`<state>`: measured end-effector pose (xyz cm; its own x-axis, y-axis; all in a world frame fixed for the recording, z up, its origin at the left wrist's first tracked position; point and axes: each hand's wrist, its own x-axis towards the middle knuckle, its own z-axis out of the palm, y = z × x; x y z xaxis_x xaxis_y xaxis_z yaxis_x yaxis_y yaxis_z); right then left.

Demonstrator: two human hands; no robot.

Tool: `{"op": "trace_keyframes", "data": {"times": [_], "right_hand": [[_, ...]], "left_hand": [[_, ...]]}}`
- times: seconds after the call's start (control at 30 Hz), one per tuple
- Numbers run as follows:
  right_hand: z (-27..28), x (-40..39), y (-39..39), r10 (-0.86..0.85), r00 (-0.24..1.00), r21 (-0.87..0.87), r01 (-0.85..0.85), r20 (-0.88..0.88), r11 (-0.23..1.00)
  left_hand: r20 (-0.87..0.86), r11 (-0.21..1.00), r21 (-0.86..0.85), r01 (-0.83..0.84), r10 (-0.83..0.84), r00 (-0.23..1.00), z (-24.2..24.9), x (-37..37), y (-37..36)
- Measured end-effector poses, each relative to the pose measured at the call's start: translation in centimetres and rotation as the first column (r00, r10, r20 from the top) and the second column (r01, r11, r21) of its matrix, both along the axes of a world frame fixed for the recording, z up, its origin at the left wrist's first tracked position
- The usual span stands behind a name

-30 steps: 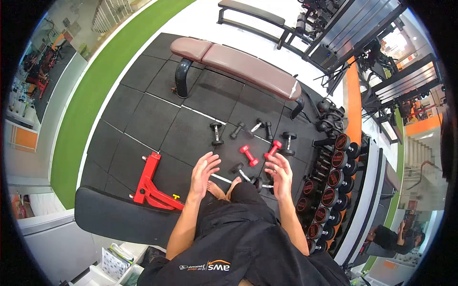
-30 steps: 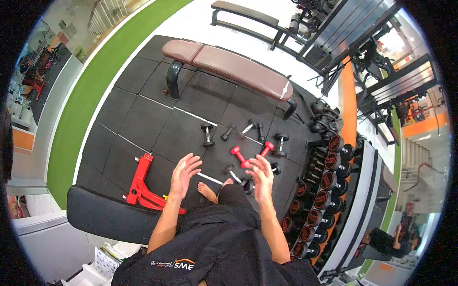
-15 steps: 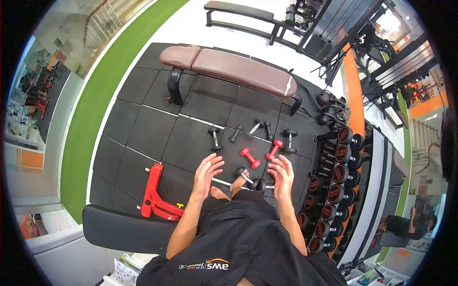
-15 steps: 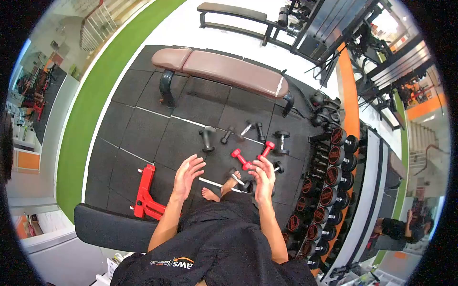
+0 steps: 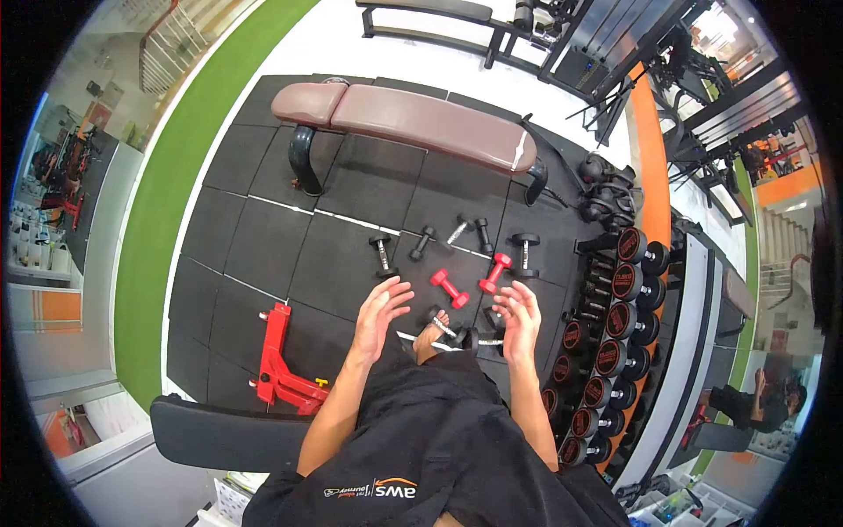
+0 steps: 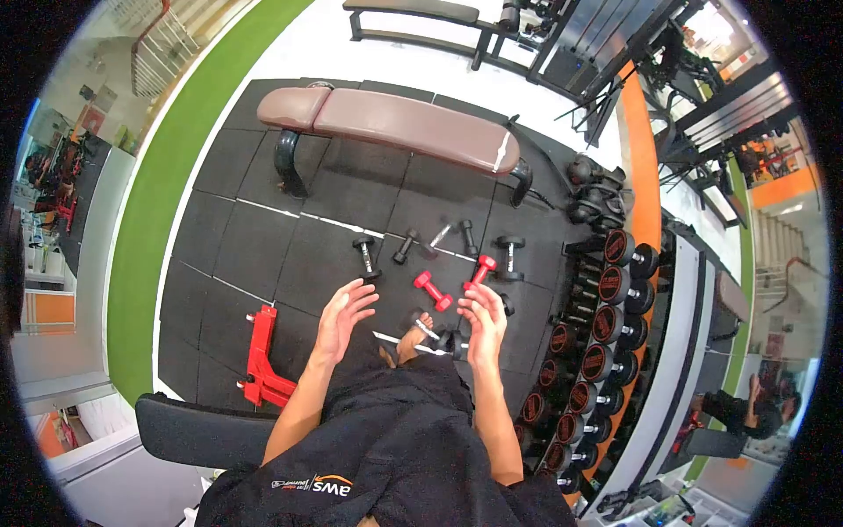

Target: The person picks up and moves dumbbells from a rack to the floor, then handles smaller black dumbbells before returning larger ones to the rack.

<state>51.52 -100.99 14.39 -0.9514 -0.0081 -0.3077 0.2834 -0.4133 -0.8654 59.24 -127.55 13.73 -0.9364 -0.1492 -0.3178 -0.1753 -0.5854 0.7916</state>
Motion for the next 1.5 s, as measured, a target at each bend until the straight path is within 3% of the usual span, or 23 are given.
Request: {"op": "trace_keyframes", "data": {"times": [0.2, 0.57, 0.93, 1.5], "right_hand": [[-1.0, -2.3, -0.4, 0.006, 0.999, 0.041, -0.008, 0.047, 0.999], [0.3, -6.7, -6.7, 0.002, 0.998, 0.131, -0.010, 0.064, 0.991], [1.3, -8.3, -11.8, -0.005, 0.998, 0.156, -0.004, 0.060, 0.988], [3.1, -6.4, -7.9, -0.158, 0.987, 0.188, 0.150, 0.024, 0.970]], "left_hand": [[0.098, 1.000, 0.030, -0.002, -0.001, 0.995, -1.0, -1.0, -0.7], [0.022, 0.995, 0.090, 0.032, -0.034, 0.999, -1.9, -8.2, -7.2], [0.055, 0.997, 0.082, 0.015, -0.020, 0.998, -3.1, -9.6, -14.7], [0.031, 0.969, 0.096, 0.229, -0.233, 0.972, -2.6, -13.7, -11.7]]}}
